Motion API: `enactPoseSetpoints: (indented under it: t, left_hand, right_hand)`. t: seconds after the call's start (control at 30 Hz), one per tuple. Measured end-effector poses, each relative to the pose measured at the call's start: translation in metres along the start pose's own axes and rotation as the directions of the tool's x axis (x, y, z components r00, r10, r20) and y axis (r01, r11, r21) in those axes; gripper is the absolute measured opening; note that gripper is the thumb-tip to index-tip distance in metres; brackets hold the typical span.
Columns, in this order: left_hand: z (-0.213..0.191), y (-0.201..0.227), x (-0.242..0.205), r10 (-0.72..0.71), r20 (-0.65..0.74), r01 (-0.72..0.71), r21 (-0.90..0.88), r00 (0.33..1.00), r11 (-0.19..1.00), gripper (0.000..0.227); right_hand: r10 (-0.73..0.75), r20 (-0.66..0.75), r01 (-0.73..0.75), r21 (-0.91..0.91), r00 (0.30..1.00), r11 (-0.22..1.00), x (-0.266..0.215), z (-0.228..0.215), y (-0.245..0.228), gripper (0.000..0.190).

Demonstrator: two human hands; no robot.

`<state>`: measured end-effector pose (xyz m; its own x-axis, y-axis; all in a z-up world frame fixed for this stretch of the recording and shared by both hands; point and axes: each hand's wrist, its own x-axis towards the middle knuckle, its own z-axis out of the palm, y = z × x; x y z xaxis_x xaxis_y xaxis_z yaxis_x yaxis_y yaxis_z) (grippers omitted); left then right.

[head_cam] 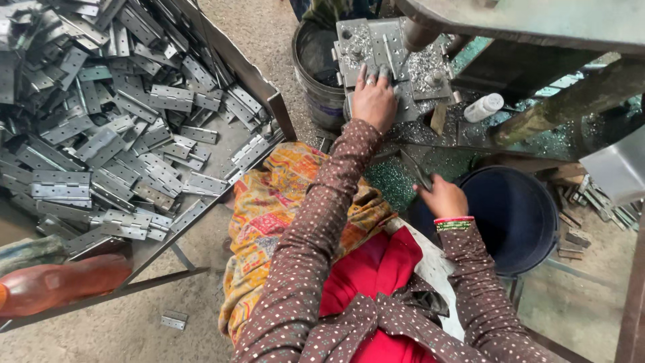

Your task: The person sits on the floor and repeatedly picks up metal hinge pieces from a nearby bin. They place each piece into a manual punching machine, operate the lever to punch holes, and then return the processed piece to the bin.

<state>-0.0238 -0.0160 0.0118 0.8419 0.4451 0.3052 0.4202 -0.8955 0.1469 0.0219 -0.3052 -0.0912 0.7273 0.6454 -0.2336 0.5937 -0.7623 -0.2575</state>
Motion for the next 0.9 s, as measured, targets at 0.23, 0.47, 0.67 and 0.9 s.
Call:
enactPoseSetpoints:
  t: [0.23, 0.47, 0.67, 0.9]
  left_hand:
    - [-0.026, 0.056, -0.085, 0.022, -0.354, -0.024, -0.001, 0.935, 1.000, 0.021]
    - [-0.048, 0.053, -0.085, 0.102, -0.405, -0.176, -0.151, 0.909, 0.973, 0.019]
    - [-0.057, 0.035, -0.052, -0.170, -0.054, 0.099, -0.631, 0.984, 0.770, 0.036]
    - [-0.046, 0.018, -0.029, -0.203, -0.419, 0.126, -0.204, 0.885, 0.971, 0.023]
  right_hand:
    - [-0.095, -0.056, 0.097, 0.017, 0.994, 0.995, -0.004, -0.031, -0.020, 0.053]
    - [-0.125, -0.086, 0.127, 0.018, 0.988, 0.992, -0.004, -0.023, -0.011, 0.047]
    - [-0.174, -0.135, 0.184, 0.066, 0.975, 0.981, -0.008, -0.017, -0.010, 0.046]
    - [-0.097, -0.061, 0.103, 0.104, 0.993, 0.989, -0.005, -0.017, -0.013, 0.045]
